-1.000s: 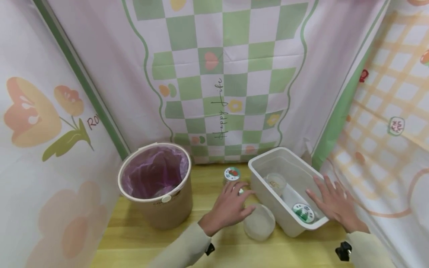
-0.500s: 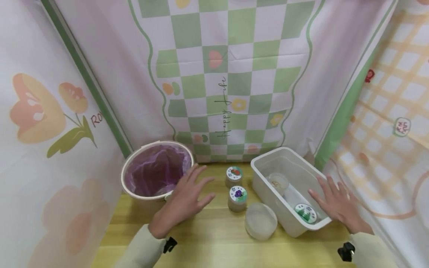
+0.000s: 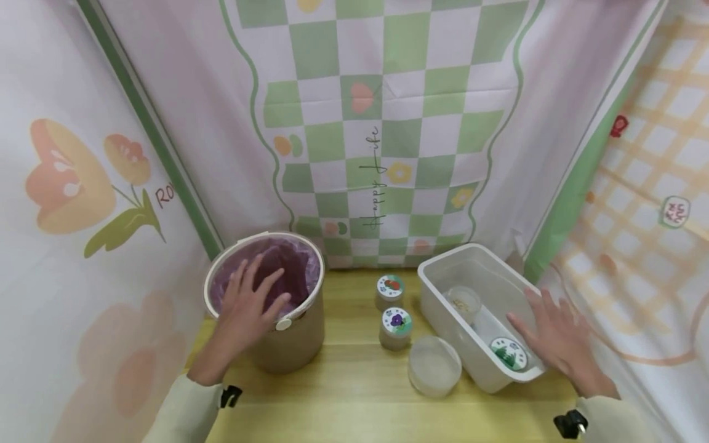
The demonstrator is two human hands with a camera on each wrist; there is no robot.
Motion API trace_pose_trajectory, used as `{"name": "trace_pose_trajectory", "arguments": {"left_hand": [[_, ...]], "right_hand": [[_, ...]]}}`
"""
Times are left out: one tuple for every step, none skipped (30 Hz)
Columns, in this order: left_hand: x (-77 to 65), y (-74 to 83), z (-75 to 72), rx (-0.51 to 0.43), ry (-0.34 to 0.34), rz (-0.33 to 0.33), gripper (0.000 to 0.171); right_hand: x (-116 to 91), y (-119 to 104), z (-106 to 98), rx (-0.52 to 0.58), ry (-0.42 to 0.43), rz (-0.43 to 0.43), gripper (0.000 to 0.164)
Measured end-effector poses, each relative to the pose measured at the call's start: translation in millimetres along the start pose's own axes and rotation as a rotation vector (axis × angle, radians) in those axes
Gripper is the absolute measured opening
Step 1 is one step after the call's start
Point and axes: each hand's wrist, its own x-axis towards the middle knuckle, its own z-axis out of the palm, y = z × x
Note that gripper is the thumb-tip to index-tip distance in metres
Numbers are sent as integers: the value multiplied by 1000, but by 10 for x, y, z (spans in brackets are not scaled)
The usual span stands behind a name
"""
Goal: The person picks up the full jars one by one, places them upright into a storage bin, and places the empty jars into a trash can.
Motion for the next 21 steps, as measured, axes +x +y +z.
{"name": "trace_pose_trajectory", "arguments": {"left_hand": [[2,-68,-3,7,7,-12,60],[0,-134,-7,10,14,-23,60],[-9,-195,-12,11,18,-35,60],[-18,-254,-17,9,20,-49,60],[-30,-308,-27,8,22,-65,60],[-40,-358,-34,6,22,-77,60],[-54,-408,-44,-4,21,-91,61],[-69,-452,-56,-15,16,-107,61],[-80,-491,-68,-27,9,-121,61],[-86,-530,-82,-37,3,-132,61],[-89,-568,-95,-41,-4,-142,62],[-90,-601,-108,-47,-17,-153,62],[-92,-629,-124,-54,-31,-165,63],[-94,-654,-136,-57,-46,-175,63],[-93,-674,-150,-60,-64,-185,64],[-92,-693,-160,-60,-81,-195,65],[-92,-708,-167,-59,-94,-203,66],[-91,-716,-175,-59,-107,-210,67],[-88,-723,-178,-57,-115,-215,67],[-85,-726,-183,-59,-123,-218,67],[-83,-728,-187,-60,-132,-221,68]], "right_hand": [[-9,-55,-10,-3,16,-10,79],[-20,-116,-19,-7,32,-21,80],[-36,-183,-28,-3,50,-32,80],[-55,-256,-39,0,64,-43,81],[-78,-333,-53,11,72,-54,82],[-104,-411,-69,20,83,-66,82],[-121,-492,-76,25,98,-83,83],[-133,-572,-80,21,115,-100,84],[-149,-654,-83,20,128,-114,85],[-170,-736,-84,20,132,-124,87],[-192,-818,-84,22,133,-132,89],[-212,-897,-78,18,140,-140,91],[-231,-974,-66,15,143,-146,92],[-251,-1049,-52,15,141,-151,94],[-275,-1125,-35,22,137,-157,94],[-294,-1195,-14,26,137,-166,95],[-306,-1261,9,26,147,-181,96],[-318,-1322,38,29,160,-197,96],[-327,-1379,66,32,174,-215,97],[-337,-1434,95,39,192,-235,98],[-348,-1488,127,49,210,-255,99]]}}
